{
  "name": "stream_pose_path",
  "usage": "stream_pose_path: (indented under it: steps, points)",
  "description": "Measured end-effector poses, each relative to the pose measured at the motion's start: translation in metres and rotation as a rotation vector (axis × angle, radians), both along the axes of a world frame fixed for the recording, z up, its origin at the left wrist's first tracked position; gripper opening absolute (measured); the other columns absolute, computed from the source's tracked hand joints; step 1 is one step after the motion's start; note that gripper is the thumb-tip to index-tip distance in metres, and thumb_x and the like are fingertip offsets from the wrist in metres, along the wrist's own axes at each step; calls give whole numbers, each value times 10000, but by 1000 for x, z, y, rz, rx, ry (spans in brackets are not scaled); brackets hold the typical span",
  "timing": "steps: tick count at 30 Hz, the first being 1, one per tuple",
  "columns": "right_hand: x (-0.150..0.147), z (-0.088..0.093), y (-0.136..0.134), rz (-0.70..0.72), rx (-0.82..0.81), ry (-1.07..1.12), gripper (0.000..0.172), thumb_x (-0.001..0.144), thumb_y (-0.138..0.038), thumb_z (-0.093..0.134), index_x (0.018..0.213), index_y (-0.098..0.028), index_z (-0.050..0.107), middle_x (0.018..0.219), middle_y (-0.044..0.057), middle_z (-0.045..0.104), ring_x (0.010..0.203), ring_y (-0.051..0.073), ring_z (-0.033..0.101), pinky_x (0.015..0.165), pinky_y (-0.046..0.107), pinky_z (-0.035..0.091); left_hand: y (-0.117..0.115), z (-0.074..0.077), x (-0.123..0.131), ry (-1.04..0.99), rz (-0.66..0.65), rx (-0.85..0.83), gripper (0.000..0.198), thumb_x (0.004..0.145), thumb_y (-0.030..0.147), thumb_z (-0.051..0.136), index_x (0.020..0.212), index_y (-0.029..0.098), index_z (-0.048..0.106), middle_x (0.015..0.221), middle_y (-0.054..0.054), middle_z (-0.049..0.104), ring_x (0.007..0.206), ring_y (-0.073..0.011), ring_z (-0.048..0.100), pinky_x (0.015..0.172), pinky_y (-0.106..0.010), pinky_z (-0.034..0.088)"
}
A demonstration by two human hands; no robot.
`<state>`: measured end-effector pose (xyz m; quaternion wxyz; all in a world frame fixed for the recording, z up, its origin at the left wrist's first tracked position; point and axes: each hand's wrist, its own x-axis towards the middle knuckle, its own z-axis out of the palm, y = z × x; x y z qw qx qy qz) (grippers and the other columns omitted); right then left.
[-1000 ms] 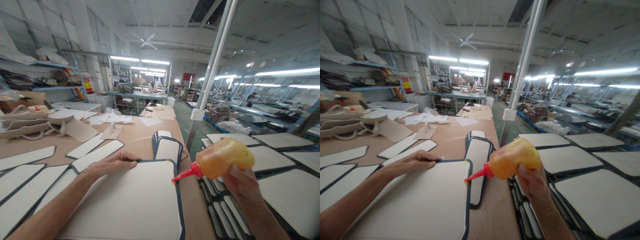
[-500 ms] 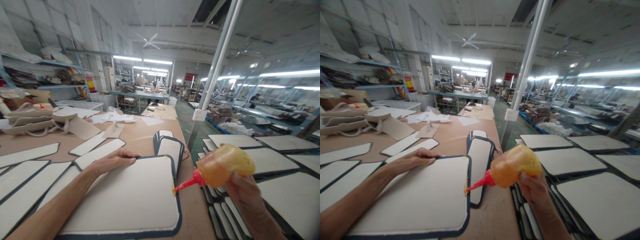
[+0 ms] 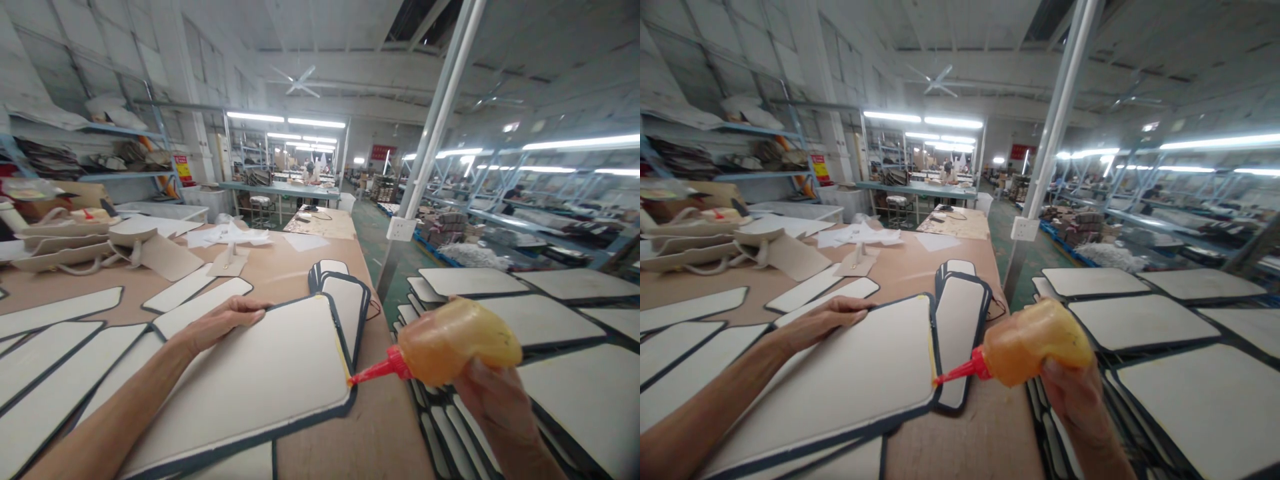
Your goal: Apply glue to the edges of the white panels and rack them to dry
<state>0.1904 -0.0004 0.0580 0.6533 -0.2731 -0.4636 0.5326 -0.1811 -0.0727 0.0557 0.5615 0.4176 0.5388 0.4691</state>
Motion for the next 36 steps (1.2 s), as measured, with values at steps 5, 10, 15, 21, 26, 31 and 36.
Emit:
stream_pose_path:
  steps: [5, 10, 15, 21, 26, 31, 36]
  points:
    - [1, -8, -10, -186, -12, 80, 461, 504, -267, 822, 947, -252, 696, 759, 11, 711, 570, 160, 641, 560, 217, 562, 0, -8, 2, -25, 100, 9, 414, 680, 311, 760, 1065, 171, 698, 779, -64, 749, 605, -162, 668, 529, -209, 508]
    - [1, -17, -16, -214, 81, 128, 354, 628, -176, 777, 958, -257, 681, 743, -35, 716, 674, 115, 666, 669, 140, 540, 5, -14, 16, -96, 203, 5, 442, 633, 290, 791, 1042, 153, 696, 769, -64, 749, 622, -173, 677, 539, -213, 515]
    - [1, -28, -16, -236, 75, 191, 421, 663, -142, 755, 1055, -252, 647, 863, -41, 716, 777, 117, 671, 751, 156, 535, 13, -21, 29, -176, 277, 11, 356, 638, 216, 780, 982, 158, 707, 753, -54, 751, 625, -163, 679, 538, -200, 515]
    - [-4, -30, -15, -249, 55, 230, 537, 614, -94, 765, 1102, -263, 621, 935, -67, 697, 836, 111, 653, 793, 155, 522, 22, -29, 42, -235, 257, 34, 395, 650, 248, 778, 1027, 179, 684, 799, -41, 755, 684, -173, 693, 602, -219, 526]
    - [-9, -26, -16, -260, 42, 252, 487, 576, -96, 776, 1019, -258, 653, 895, -64, 696, 828, 117, 650, 786, 164, 526, 25, -34, 52, -265, 215, 78, 408, 677, 290, 763, 1058, 182, 664, 832, -43, 751, 698, -172, 690, 612, -220, 515]
    - [-12, -23, -16, -278, 42, 214, 387, 573, -145, 790, 931, -235, 674, 836, -41, 699, 769, 119, 651, 731, 163, 533, 28, -32, 55, -286, 185, 95, 424, 668, 317, 772, 1043, 169, 642, 802, -31, 739, 659, -149, 665, 608, -216, 502]
    - [-11, -27, -11, -321, 30, 164, 419, 544, -163, 798, 942, -201, 671, 769, -4, 694, 685, 139, 640, 635, 198, 538, 32, -26, 56, -256, 124, 69, 425, 632, 357, 787, 962, 135, 638, 721, -32, 714, 580, -149, 634, 540, -220, 479]
